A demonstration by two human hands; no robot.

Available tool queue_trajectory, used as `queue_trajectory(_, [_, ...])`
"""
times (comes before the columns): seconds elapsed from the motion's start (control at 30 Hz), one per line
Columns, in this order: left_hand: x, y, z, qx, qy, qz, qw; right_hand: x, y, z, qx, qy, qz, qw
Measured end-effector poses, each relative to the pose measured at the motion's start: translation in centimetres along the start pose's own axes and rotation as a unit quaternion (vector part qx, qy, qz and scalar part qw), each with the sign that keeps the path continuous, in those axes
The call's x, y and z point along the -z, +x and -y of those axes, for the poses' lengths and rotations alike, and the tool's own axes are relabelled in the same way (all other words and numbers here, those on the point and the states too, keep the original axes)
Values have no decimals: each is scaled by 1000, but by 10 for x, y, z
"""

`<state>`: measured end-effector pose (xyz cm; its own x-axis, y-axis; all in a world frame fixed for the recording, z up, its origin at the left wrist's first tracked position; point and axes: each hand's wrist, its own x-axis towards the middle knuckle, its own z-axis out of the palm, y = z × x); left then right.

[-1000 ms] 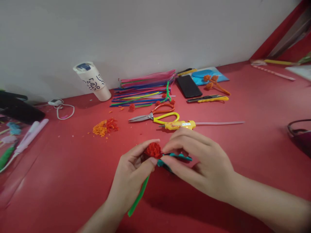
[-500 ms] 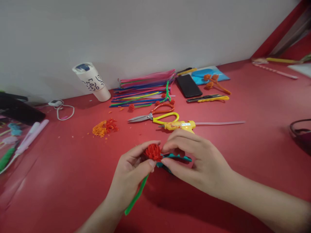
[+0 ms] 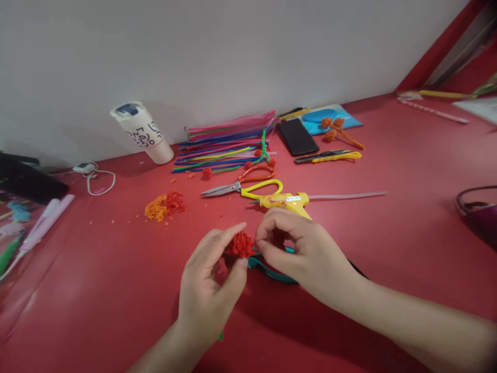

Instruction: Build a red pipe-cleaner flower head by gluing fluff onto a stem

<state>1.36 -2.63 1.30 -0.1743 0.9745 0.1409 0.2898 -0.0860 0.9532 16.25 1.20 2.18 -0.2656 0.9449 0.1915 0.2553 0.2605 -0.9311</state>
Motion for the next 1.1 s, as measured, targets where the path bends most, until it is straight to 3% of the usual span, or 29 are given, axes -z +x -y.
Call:
queue_trajectory(0.1, [4,4,0,41,-57,6,998,5,1,1,-43,147,30,988])
queue_trajectory(0.2, [9,9,3,95,-140,32,985,13,3,0,-85,337,81,934])
queue_trajectory(0.3, [12,13,7,145,-215,49,965,18,6,-4,-102,380,64,917])
queue_trajectory(0.43, [12,16,7,169,-265,56,948,18,9,-9,-101,254,2,962])
queue_trajectory(0.57, [11,17,7,186,-284,65,939,12,5,-7,-10,37,30,999])
queue_trajectory(0.63, [10,16,7,196,-287,77,935,9,2,-7,81,-54,29,995])
queue_trajectory(0.77, [6,15,6,218,-295,83,927,4,-3,-12,235,-163,9,958])
queue_trajectory(1.1, [2,13,8,232,-318,104,913,0,-3,-16,280,-225,-2,933])
